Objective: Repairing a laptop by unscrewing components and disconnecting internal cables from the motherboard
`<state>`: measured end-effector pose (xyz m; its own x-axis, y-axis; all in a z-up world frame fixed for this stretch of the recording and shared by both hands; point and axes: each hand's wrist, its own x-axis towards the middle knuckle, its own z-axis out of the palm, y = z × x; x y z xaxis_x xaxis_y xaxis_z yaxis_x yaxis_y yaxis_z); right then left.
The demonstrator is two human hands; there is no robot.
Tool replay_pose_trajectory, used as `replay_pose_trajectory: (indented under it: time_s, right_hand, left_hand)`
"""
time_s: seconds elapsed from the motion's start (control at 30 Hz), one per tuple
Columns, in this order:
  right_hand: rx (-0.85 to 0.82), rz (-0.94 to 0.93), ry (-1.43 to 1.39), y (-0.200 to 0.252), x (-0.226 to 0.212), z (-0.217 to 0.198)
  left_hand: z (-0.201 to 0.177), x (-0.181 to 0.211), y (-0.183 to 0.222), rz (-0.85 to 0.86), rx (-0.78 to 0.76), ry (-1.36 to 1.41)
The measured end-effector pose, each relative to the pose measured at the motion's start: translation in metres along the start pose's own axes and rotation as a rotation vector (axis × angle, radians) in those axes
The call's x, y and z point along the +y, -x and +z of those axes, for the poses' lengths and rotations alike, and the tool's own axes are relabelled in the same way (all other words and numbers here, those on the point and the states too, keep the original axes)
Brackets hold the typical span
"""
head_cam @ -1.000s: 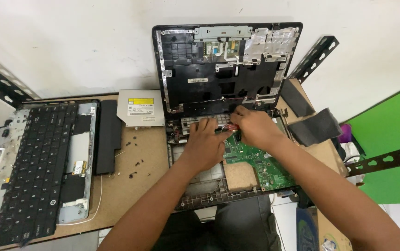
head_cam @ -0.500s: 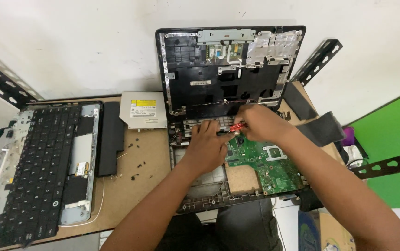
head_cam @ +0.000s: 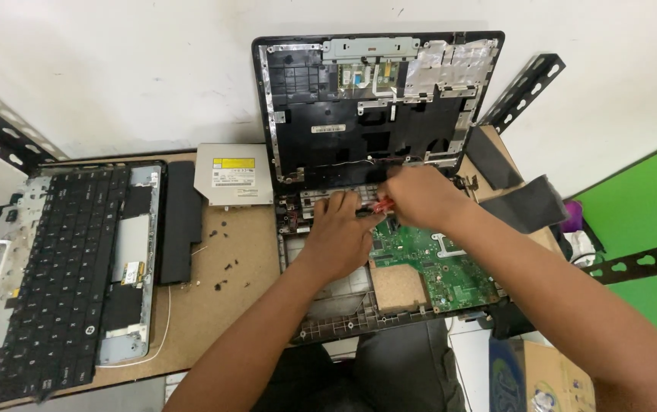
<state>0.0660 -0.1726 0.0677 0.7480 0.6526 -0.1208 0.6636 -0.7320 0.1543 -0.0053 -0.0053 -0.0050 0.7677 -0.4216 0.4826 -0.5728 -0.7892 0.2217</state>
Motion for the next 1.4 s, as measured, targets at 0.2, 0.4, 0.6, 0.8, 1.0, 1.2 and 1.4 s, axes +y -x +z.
replay_pose_trajectory:
  time_s: [0.2, 0.4, 0.6, 0.8, 1.0, 1.2, 1.4]
  right_hand:
    - [-0.010, 0.000, 0.005, -0.007, 0.006, 0.015]
    - [0.157, 0.054, -0.244, 0.007, 0.015, 0.025]
    - [0.482, 0.074, -0.367, 0.033, 0.035, 0.059]
    - [0.508, 0.165, -0.374, 0.031, 0.024, 0.054]
    - [0.544, 0.206, -0.423, 0.032, 0.020, 0.053]
    - [0.571, 0.243, -0.383, 0.031, 0.023, 0.067]
    - [0.550, 0.240, -0.414, 0.032, 0.019, 0.061]
  left_hand:
    - [-0.001, -0.001, 0.000, -0.001, -0.016, 0.007]
    - [-0.001, -0.001, -0.001, -0.005, 0.046, 0.046]
    - [0.014, -0.009, -0.005, 0.024, 0.182, 0.044]
    - [0.002, -0.007, -0.009, -0.005, 0.157, 0.056]
    - [-0.006, -0.003, -0.015, -0.061, 0.110, 0.082]
    - [-0.013, 0.003, -0.027, -0.084, 0.025, 0.050]
    - [0.002, -0.003, -0.038, -0.088, -0.033, 0.013]
